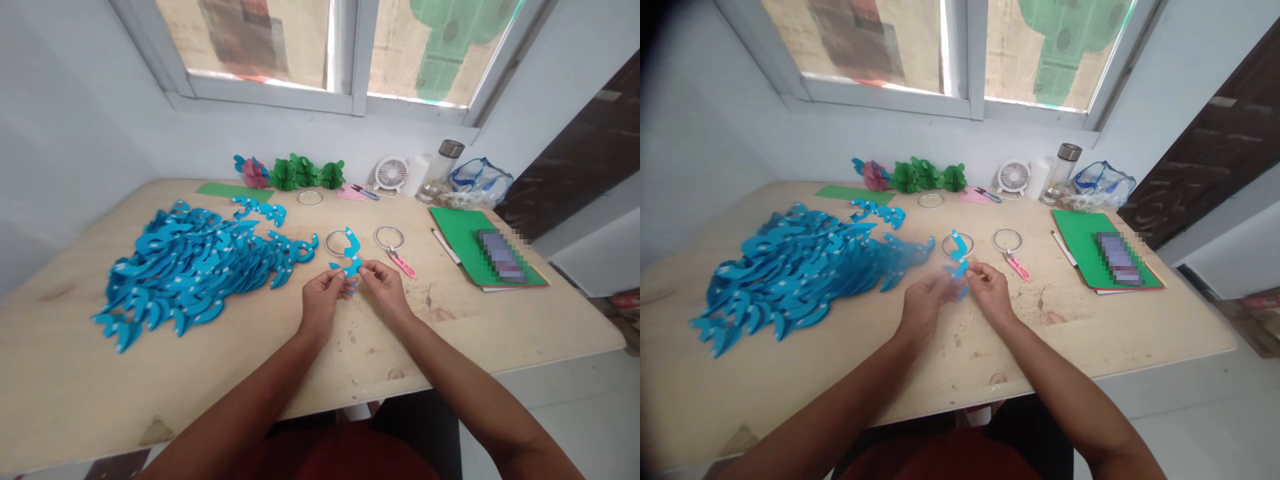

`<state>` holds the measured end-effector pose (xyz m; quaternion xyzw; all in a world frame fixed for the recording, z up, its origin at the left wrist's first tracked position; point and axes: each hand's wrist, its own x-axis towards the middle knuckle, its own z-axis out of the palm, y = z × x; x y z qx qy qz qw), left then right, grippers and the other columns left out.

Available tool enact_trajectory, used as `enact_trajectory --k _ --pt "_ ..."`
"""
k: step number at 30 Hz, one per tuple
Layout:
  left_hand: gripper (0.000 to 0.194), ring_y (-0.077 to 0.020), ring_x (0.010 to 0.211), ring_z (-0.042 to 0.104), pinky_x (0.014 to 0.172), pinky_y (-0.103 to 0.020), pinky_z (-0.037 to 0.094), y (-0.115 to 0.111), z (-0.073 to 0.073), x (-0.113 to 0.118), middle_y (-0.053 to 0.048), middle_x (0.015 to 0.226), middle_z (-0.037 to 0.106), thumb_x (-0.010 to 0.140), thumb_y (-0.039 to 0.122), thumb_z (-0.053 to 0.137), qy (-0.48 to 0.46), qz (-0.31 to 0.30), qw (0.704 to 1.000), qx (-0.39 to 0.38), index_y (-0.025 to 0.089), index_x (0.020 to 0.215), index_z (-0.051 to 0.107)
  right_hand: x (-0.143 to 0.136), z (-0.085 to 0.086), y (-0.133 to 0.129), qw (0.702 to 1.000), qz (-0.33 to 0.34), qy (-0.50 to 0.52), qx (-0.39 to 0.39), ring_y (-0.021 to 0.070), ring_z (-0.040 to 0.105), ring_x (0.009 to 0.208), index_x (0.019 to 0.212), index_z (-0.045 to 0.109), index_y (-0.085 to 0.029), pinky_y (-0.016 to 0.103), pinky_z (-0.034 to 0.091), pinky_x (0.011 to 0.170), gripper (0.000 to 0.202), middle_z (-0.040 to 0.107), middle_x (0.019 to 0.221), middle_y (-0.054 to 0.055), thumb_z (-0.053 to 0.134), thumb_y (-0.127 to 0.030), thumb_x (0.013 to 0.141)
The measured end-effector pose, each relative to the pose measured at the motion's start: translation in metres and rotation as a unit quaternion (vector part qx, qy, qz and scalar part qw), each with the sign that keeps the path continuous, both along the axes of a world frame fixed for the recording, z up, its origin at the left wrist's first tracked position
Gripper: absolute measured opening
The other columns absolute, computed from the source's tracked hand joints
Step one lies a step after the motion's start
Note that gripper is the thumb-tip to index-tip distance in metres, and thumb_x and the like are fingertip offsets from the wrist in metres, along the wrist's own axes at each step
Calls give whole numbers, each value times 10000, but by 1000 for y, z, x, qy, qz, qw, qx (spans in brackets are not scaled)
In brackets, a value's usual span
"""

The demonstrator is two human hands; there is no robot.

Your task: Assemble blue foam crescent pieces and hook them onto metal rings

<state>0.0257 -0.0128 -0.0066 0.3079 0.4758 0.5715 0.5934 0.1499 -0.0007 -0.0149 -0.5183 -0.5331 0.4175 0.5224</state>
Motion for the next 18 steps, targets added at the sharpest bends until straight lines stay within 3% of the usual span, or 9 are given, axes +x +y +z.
enact_trajectory --k 8,18 --pt "203 -129 529 586 497 -231 441 -1 2 -1 -74 639 688 667 297 664 -17 -40 999 4 118 763 663 2 -2 2 1000 -10 28 -9 138 548 615 700 616 -176 258 412 611 187 633 680 4 615 -363 715" --pt "128 -91 442 513 428 -201 389 1 -1 -2 0 522 614 636 245 684 74 -20 995 62 150 630 598 0 -3 1 999 21 37 -24 124 513 554 658 594 -176 244 406 552 194 592 615 -8 622 -364 694"
